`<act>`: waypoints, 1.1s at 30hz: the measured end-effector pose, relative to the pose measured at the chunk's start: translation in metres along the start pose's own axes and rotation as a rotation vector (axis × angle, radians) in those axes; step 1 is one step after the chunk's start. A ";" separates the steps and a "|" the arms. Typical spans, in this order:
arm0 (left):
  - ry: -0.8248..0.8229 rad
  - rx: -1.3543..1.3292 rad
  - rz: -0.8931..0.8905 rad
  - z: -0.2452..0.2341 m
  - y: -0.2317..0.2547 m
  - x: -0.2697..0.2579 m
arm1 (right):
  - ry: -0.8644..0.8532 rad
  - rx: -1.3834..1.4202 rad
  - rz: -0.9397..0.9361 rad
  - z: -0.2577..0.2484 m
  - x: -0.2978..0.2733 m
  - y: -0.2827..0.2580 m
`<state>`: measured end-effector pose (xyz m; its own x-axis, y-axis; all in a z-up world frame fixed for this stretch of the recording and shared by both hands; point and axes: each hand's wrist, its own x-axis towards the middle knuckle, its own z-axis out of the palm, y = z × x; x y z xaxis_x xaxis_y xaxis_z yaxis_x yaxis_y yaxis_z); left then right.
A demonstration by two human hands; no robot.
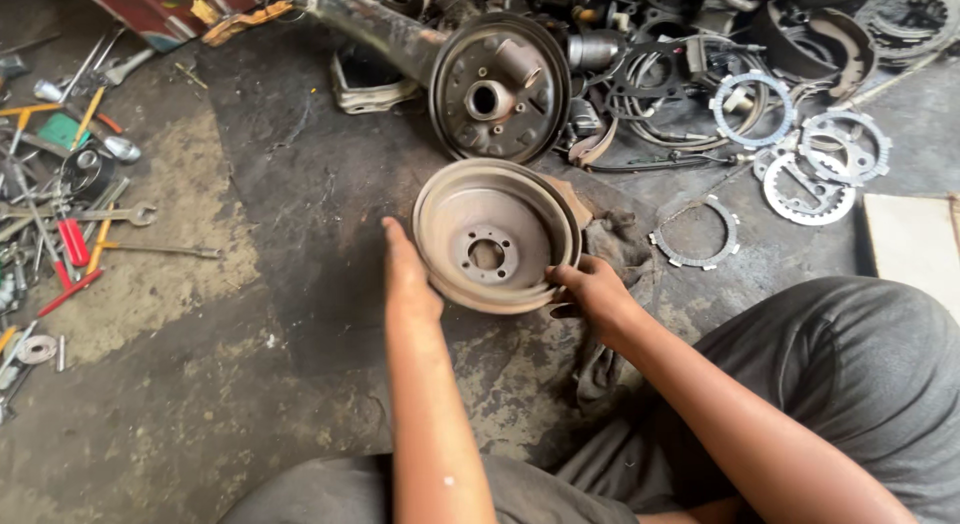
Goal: The person sits on the floor and scrubs a circular metal part with a brush and a rag. They wipe the part with the rag, then continue scrubbing the edges and inner surface with the brush. The person repeatedly wipes the part with the rag and scrubs it with the brush throughout the video.
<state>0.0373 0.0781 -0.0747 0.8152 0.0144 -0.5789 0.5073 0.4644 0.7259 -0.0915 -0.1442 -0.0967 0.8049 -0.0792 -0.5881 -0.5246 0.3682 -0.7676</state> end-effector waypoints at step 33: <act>-0.255 1.318 0.565 0.091 0.015 -0.101 | 0.459 -1.344 -0.188 -0.097 -0.067 -0.114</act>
<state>-0.0121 0.0027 0.0283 0.9443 -0.3030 -0.1283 -0.1221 -0.6846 0.7186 -0.1128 -0.2705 0.0053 0.8676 -0.4094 -0.2823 -0.4899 -0.8010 -0.3439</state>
